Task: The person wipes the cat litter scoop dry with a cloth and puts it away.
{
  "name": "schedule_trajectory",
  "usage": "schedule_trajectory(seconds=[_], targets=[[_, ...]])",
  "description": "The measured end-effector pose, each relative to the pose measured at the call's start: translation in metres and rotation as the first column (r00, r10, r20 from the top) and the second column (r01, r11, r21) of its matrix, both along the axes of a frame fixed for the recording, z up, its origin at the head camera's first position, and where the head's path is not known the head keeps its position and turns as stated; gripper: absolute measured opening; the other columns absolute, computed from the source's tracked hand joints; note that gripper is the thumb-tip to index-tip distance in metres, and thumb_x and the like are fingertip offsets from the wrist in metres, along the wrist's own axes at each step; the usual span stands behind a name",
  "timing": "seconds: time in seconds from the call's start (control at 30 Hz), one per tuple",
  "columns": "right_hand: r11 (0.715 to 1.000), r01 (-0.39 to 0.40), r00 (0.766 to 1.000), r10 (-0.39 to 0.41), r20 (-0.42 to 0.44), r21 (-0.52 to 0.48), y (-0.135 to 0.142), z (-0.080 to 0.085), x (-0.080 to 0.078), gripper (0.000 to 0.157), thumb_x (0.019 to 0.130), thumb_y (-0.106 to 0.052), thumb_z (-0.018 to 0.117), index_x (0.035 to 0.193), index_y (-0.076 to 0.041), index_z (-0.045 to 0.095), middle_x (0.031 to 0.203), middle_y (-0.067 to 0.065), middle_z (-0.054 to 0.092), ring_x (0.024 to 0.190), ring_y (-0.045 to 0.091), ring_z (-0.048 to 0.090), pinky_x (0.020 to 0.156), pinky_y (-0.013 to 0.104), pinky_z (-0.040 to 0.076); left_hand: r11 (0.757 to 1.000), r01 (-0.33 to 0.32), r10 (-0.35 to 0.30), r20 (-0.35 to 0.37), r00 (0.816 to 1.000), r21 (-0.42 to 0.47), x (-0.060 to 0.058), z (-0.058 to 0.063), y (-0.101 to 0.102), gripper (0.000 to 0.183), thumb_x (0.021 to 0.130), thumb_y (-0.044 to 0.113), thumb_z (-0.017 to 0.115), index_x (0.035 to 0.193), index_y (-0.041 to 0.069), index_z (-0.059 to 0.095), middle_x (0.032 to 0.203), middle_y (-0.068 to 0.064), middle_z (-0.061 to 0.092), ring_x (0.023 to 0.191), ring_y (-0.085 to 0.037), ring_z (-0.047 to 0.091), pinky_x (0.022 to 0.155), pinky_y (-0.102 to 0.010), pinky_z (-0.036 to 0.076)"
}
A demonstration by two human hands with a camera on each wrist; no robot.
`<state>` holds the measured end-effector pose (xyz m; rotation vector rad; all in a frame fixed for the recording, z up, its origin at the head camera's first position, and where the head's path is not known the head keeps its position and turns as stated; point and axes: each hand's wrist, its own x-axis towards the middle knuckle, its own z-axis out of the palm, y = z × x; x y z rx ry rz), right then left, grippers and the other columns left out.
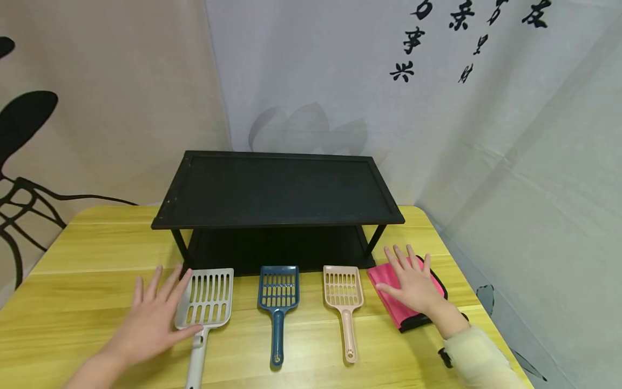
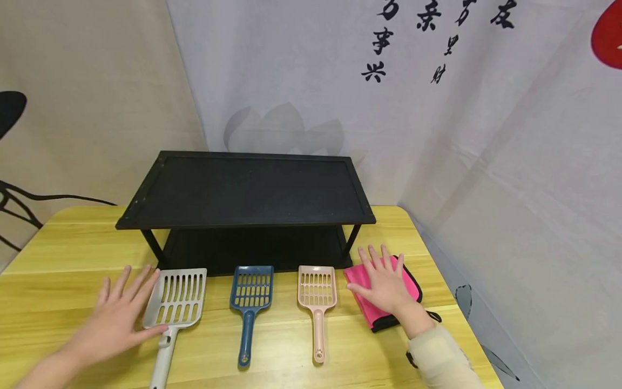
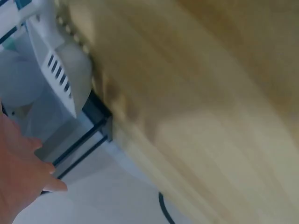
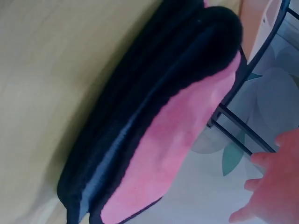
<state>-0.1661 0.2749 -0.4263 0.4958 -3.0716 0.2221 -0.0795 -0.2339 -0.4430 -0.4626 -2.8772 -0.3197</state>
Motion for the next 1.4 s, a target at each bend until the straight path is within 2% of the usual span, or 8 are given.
schedule_trajectory(seconds=[0.1, 0.23, 0.47, 0.67, 0.87, 1.03, 1.2, 1.4], targets=[[1.0, 0.001, 1.0, -0.001, -0.015, 0.003, 0.0, -0.004, -0.002, 0.087, 0.083, -0.056, 0.058, 0.148, -0.008, 0.024, 0.15, 0.023, 0.026, 0.139, 0.049, 0.011, 0.102, 0.073, -0.002, 1.0, -0.013, 0.013, 0.027, 1.0, 0.008, 0.001, -0.006, 0.002, 0.116, 0.069, 0.064, 0.068, 0.152, 0.013, 0.004, 0.154, -0.022, 0.013, 0.14, -0.049, -0.006, 0.105, -0.06, -0.02], [1.0, 0.007, 1.0, -0.007, -0.021, 0.015, -0.002, -0.011, -0.005, 0.086, 0.083, -0.055, 0.058, 0.148, -0.008, 0.026, 0.149, 0.023, 0.028, 0.138, 0.049, 0.012, 0.102, 0.074, 0.001, 0.999, -0.03, 0.029, 0.07, 0.997, 0.013, 0.003, -0.012, 0.004, 0.119, 0.067, 0.067, 0.068, 0.151, 0.01, 0.006, 0.152, -0.025, 0.015, 0.139, -0.051, -0.005, 0.104, -0.057, -0.023], [0.999, 0.022, 1.0, -0.023, 0.021, 0.023, -0.005, -0.022, -0.01, 0.086, 0.084, -0.054, 0.058, 0.148, -0.007, 0.026, 0.15, 0.023, 0.027, 0.139, 0.048, 0.011, 0.103, 0.072, -0.001, 0.997, -0.068, 0.063, 0.107, 0.992, 0.044, 0.008, -0.014, 0.007, 0.123, 0.066, 0.066, 0.069, 0.151, 0.01, 0.0, 0.154, -0.026, 0.004, 0.138, -0.051, -0.008, 0.104, -0.066, -0.015], [0.998, 0.025, 1.0, -0.026, 0.014, 0.061, -0.004, -0.032, -0.013, 0.079, 0.085, -0.055, 0.056, 0.145, -0.007, 0.034, 0.147, 0.022, 0.034, 0.137, 0.048, 0.02, 0.102, 0.073, 0.004, 0.99, -0.123, 0.116, 0.104, 0.988, 0.067, 0.013, -0.018, 0.003, 0.129, 0.064, 0.067, 0.07, 0.15, 0.008, -0.007, 0.153, -0.027, -0.001, 0.138, -0.052, -0.008, 0.103, -0.07, -0.009], [0.996, 0.023, 0.998, -0.027, 0.05, 0.081, -0.002, -0.039, -0.014, 0.068, 0.087, -0.049, 0.056, 0.138, -0.005, 0.045, 0.142, 0.022, 0.042, 0.133, 0.049, 0.029, 0.101, 0.074, 0.004, 0.97, -0.23, 0.207, 0.226, 0.952, 0.079, 0.014, -0.018, -0.01, 0.134, 0.065, 0.073, 0.065, 0.147, -0.006, -0.006, 0.148, -0.038, 0.005, 0.133, -0.06, -0.001, 0.099, -0.075, -0.003], [0.996, 0.025, 0.998, -0.03, 0.057, 0.083, -0.003, -0.041, -0.016, 0.066, 0.087, -0.045, 0.059, 0.136, -0.004, 0.046, 0.14, 0.023, 0.043, 0.132, 0.048, 0.031, 0.1, 0.075, 0.007, 0.963, -0.263, 0.233, 0.293, 0.927, 0.066, 0.015, -0.018, -0.017, 0.12, 0.069, 0.071, 0.063, 0.143, -0.011, 0.016, 0.143, -0.041, 0.016, 0.128, -0.065, 0.008, 0.094, -0.078, 0.004], [0.994, 0.04, 0.999, -0.04, 0.001, 0.099, -0.004, -0.041, -0.018, 0.06, 0.084, -0.043, 0.064, 0.128, -0.004, 0.054, 0.128, 0.02, 0.054, 0.125, 0.046, 0.041, 0.099, 0.075, 0.014, 0.973, -0.211, 0.177, 0.284, 0.942, 0.093, 0.015, -0.02, -0.018, 0.086, 0.072, 0.063, 0.066, 0.124, -0.004, 0.05, 0.136, -0.039, 0.031, 0.122, -0.064, 0.021, 0.091, -0.076, 0.016], [0.99, 0.067, 0.997, -0.06, -0.058, 0.123, -0.006, -0.041, -0.019, 0.057, 0.08, -0.042, 0.07, 0.123, -0.006, 0.059, 0.117, 0.016, 0.06, 0.114, 0.041, 0.048, 0.1, 0.069, 0.019, 0.973, -0.155, 0.108, 0.261, 0.959, 0.168, 0.015, -0.018, -0.016, 0.068, 0.074, 0.055, 0.07, 0.115, 0.002, 0.059, 0.136, -0.035, 0.036, 0.122, -0.061, 0.024, 0.094, -0.071, 0.019]])
